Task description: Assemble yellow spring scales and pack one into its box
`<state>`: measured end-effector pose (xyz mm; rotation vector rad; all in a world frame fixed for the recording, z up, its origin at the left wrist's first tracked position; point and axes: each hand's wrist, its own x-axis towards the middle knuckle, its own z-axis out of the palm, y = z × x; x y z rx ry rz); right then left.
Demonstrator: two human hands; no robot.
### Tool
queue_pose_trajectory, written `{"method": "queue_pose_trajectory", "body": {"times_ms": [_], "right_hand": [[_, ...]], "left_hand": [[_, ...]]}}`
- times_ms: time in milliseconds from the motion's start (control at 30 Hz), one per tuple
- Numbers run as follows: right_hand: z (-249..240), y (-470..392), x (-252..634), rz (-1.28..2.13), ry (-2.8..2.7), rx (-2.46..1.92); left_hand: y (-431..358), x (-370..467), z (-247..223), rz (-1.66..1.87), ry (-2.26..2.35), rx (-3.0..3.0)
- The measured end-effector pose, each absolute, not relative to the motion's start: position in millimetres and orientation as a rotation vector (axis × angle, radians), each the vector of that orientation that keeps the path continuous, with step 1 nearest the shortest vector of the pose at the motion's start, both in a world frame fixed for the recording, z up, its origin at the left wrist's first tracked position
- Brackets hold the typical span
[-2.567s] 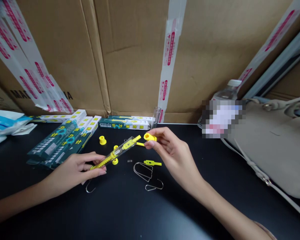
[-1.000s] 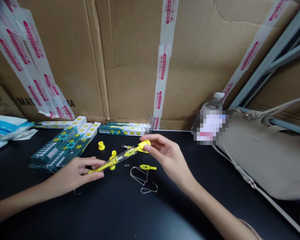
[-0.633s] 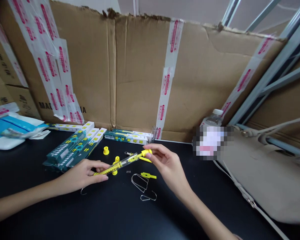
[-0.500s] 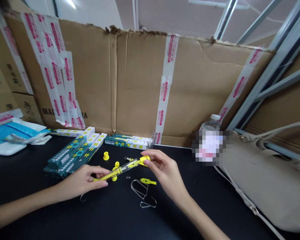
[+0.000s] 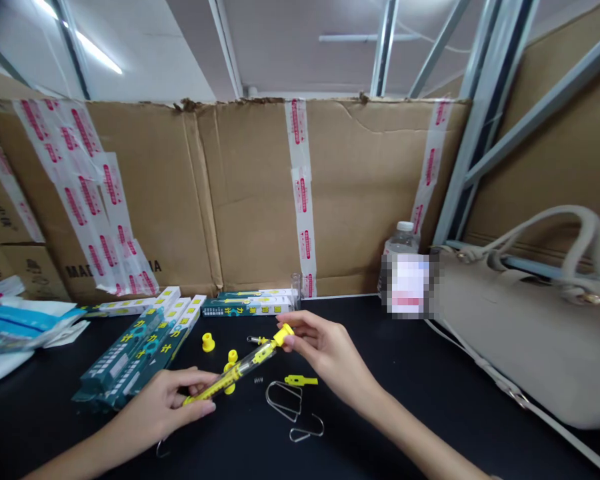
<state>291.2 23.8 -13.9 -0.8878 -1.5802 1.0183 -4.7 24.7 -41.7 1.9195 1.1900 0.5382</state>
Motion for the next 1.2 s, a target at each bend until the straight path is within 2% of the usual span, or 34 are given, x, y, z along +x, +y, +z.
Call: {"method": "queue_pose_trajectory", "body": {"times_ms": [433,1200], "right_hand": [[-11.0,23.7,293.8,1.007,-1.563,-1.037],[-14.0,22.8,292.5,1.06,-1.556,-1.022]], "left_hand": [[21.8,-4.8,-40.7,0.589,1.162,1.872],[18.9,-1.2,-34.0,0.58,1.191,1.882]]}}
